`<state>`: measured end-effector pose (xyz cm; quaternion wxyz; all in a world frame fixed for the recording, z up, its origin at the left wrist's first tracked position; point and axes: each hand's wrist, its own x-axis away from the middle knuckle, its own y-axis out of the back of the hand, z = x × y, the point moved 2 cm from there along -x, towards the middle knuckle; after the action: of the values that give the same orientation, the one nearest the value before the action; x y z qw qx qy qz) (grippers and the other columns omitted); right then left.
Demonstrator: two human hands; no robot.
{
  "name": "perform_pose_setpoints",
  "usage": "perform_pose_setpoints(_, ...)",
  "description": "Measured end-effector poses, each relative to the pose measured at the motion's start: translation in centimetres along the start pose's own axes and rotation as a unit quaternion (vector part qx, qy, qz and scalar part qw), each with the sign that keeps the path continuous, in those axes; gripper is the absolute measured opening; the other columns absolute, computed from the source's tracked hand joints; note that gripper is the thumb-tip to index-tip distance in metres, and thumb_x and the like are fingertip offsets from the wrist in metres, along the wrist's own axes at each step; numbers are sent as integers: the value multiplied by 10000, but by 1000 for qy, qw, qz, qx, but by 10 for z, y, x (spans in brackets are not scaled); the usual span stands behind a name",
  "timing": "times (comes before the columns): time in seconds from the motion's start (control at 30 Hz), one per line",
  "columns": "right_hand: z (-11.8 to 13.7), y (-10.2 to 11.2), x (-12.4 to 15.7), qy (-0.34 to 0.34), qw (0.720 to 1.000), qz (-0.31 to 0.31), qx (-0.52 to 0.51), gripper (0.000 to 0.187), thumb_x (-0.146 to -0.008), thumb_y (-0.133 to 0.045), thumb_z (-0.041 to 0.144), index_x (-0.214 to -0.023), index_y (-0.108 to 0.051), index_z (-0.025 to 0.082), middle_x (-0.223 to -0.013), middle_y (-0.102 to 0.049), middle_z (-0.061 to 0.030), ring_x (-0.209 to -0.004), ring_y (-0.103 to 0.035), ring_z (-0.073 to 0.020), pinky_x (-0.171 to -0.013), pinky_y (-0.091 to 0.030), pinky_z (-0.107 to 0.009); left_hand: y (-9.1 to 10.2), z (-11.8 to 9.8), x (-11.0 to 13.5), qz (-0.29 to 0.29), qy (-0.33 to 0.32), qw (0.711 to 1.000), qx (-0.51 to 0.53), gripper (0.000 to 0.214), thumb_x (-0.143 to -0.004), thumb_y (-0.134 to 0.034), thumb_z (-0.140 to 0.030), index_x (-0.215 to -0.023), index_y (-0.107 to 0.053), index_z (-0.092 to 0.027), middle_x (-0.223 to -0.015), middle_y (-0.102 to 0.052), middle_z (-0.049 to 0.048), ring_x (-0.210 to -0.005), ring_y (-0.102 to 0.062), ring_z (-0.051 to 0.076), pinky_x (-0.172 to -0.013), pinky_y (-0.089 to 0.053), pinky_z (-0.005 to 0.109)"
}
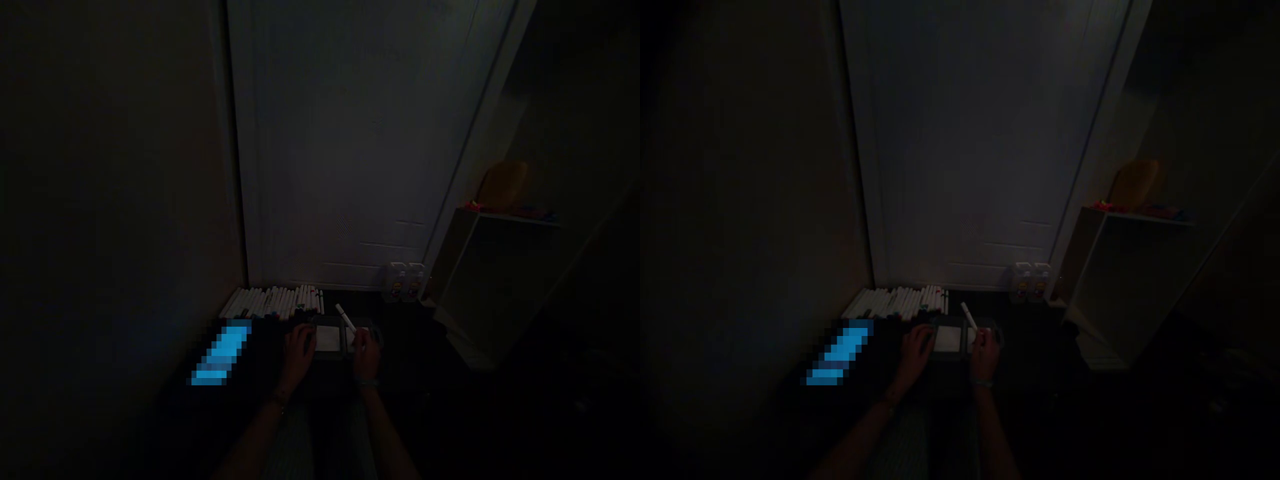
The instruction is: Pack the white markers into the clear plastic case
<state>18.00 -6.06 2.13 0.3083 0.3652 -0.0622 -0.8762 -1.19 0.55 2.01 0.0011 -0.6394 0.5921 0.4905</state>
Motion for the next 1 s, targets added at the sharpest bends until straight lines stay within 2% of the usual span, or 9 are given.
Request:
perform_pose_setpoints(0.13, 4, 1, -1, 35, 999, -5, -10, 352, -912, -349, 390, -995, -597, 154, -888, -650, -91, -792, -586, -183, -691, -404, -279, -1, 2, 0, -17, -4, 1000, 16, 202, -813, -461, -219, -973, -582, -243, -1142, -508, 52, -1093, -456, 224, -947, -352, 431)
perform_pose_setpoints(0.27, 13, -8, 5, 173, 983, 69, 3, 264, -898, -423, 328, -973, -636, 192, -882, -654, -70, -840, -575, -188, -776, -406, -322, -3, 9, 1, -42, 13, 999, 28, 216, -793, -448, -177, -949, -591, -225, -1173, -483, 67, -1128, -444, 237, -970, -351, 447)
perform_pose_setpoints(0.37, 16, -15, 9, 222, 971, 91, 19, 228, -890, -456, 301, -986, -641, 209, -845, -653, -60, -820, -576, -187, -784, -414, -339, -7, 14, 2, -39, 21, 998, 52, 240, -790, -418, -142, -940, -591, -212, -1184, -465, 72, -1132, -454, 226, -979, -367, 432)
perform_pose_setpoints(0.63, 16, -30, 9, 214, 970, 98, 63, 266, -897, -426, 252, -1088, -599, 186, -887, -649, -81, -845, -572, -208, -760, -435, -340, -13, 15, 1, -2, 21, 995, 94, 248, -793, -398, -141, -954, -577, -200, -1091, -507, 63, -1044, -518, 190, -952, -414, 391)
perform_pose_setpoints(0.83, 39, -51, 12, 217, 959, 139, 115, 243, -856, -471, 172, -1044, -620, 209, -791, -647, -58, -777, -580, -203, -758, -420, -339, -14, 17, 2, -5, 0, 999, 39, 278, -745, -441, -110, -977, -561, -203, -1132, -505, 68, -1077, -481, 225, -953, -388, 442)
perform_pose_setpoints(1.0, 45, -57, 20, 230, 947, 167, 148, 249, -826, -526, 194, -1056, -611, 239, -788, -627, -45, -786, -566, -194, -786, -401, -358, -13, 15, 2, 4, -8, 1000, 21, 280, -765, -425, -111, -1000, -548, -199, -1127, -522, 71, -1059, -480, 233, -944, -383, 452)
